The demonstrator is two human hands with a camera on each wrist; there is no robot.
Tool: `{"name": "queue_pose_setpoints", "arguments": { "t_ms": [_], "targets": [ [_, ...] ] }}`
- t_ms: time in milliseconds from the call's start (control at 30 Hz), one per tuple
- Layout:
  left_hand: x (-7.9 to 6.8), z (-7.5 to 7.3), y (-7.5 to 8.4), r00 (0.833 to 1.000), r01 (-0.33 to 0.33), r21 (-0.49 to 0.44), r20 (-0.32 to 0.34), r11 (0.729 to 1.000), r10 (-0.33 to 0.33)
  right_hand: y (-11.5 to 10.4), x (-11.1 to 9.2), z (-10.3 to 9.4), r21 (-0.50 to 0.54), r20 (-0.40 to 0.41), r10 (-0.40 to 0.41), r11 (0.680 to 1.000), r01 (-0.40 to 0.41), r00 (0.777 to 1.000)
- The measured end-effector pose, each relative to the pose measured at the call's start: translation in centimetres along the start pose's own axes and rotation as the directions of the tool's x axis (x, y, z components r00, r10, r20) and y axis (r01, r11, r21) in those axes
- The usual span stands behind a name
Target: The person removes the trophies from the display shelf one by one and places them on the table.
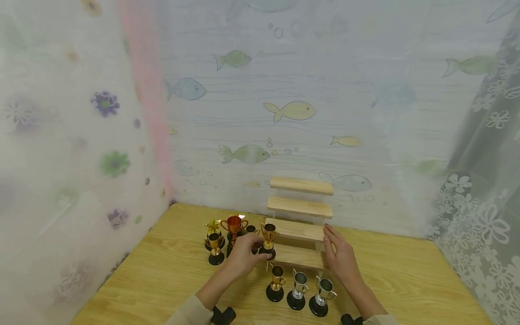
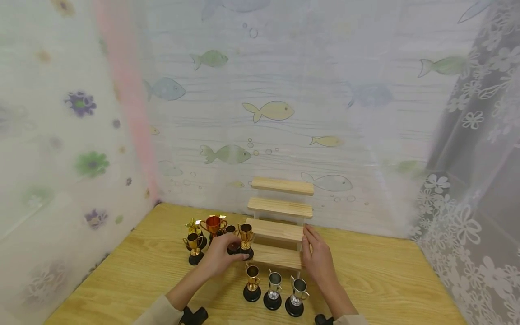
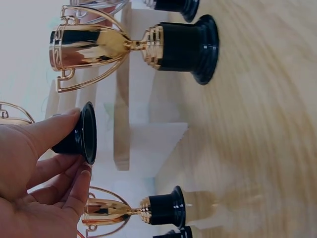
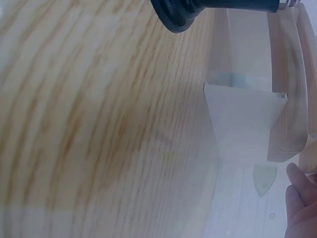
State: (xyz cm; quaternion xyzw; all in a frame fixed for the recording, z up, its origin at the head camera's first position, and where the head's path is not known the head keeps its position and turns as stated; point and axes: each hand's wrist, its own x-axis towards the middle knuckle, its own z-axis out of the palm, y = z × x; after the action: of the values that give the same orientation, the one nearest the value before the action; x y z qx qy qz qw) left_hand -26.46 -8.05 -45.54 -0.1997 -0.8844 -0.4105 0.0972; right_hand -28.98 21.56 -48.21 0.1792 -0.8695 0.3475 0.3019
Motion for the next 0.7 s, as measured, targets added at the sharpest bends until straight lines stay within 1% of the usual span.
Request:
{"name": "queue_pose_setpoints", "arguments": {
  "t_ms": [133,267,367,633,700],
  "targets": [
    [-0.6,-0.2,-0.3,1.000,0.009,-0.005,-0.003,1.000,-0.009,0.1,0.1,0.0,0.000,-0.001,-0.005,1.000,0.005,1.000],
    [-1.2,-0.4,-0.7,1.000,0.013,0.008,-0.013,1.000,-0.013,0.2,0.0,0.1,0.001,0.004,0.000,1.000,0.000,1.000],
    [-1.6,-0.5,-1.0,1.000,0.006,0.026,-0.022,1.000,-0.005,0.3,0.0,0.1,0.003,0.006,0.006,1.000,-0.006,1.000],
    [-2.8,-1.1,-1.5,0.999,0.005,0.028,-0.034,1.000,-0.004,0.3,0.0,0.1,0.013,0.009,0.008,1.000,-0.008,1.000],
    [-3.1,-1.3,-1.6,0.999,0.016,0.031,-0.028,0.999,-0.015,0.3,0.0,0.1,0.018,0.011,0.010,1.000,-0.010,1.000]
  ]
}}
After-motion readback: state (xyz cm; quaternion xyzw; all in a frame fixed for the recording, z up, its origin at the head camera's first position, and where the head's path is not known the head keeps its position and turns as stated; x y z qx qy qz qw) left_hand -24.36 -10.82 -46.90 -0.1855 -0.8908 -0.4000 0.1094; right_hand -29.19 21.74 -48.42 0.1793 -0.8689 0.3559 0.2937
